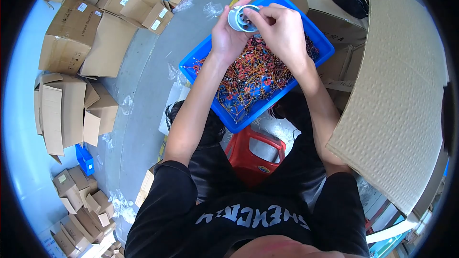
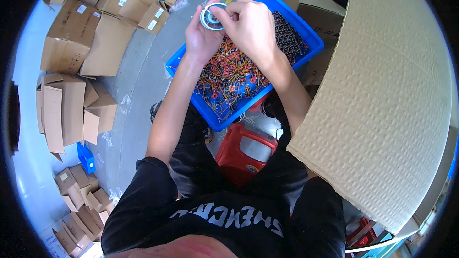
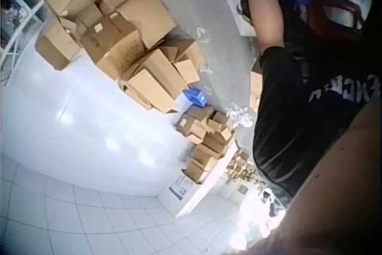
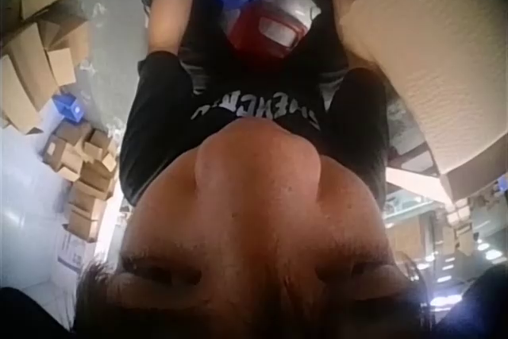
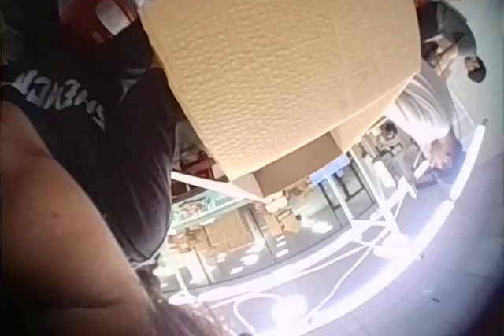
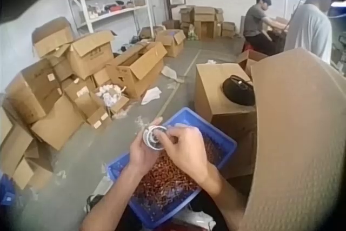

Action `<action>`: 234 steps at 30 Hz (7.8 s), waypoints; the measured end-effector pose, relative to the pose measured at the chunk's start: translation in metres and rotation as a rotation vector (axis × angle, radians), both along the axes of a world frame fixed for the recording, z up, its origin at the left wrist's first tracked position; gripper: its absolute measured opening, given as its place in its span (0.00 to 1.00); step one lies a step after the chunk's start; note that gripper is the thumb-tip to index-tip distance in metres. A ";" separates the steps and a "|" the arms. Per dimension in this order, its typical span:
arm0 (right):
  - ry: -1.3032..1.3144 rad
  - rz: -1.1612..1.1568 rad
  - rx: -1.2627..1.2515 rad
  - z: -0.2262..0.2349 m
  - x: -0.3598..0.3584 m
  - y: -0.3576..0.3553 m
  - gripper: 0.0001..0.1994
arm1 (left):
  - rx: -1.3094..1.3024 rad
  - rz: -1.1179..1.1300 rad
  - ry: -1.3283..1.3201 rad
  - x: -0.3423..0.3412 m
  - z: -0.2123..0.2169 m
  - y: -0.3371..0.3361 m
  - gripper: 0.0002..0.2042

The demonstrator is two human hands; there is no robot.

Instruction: The person is manually packaging small electronic resistors into white plastic containers.

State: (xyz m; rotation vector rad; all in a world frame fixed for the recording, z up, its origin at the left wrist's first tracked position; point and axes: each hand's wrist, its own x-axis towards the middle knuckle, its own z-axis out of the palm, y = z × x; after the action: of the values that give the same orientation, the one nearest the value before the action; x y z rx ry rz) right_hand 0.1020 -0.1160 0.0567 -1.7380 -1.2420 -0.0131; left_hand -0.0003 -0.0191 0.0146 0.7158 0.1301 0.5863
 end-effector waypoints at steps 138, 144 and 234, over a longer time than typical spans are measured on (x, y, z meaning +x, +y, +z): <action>0.703 0.428 -0.179 -0.096 0.046 0.031 0.20 | 1.092 0.600 0.724 0.018 -0.067 0.019 0.16; 0.510 0.456 -0.177 -0.049 0.037 0.014 0.26 | 0.494 0.000 0.215 -0.006 -0.055 0.053 0.15; -0.124 0.339 -0.173 -0.020 0.046 0.012 0.12 | 1.219 0.495 0.515 -0.010 -0.008 0.020 0.07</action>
State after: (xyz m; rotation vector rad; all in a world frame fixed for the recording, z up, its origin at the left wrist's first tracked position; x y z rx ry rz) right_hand 0.1475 -0.1041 0.0366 -1.6698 -1.6580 0.1927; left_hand -0.0105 0.0008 0.0066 2.0556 0.4521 0.9365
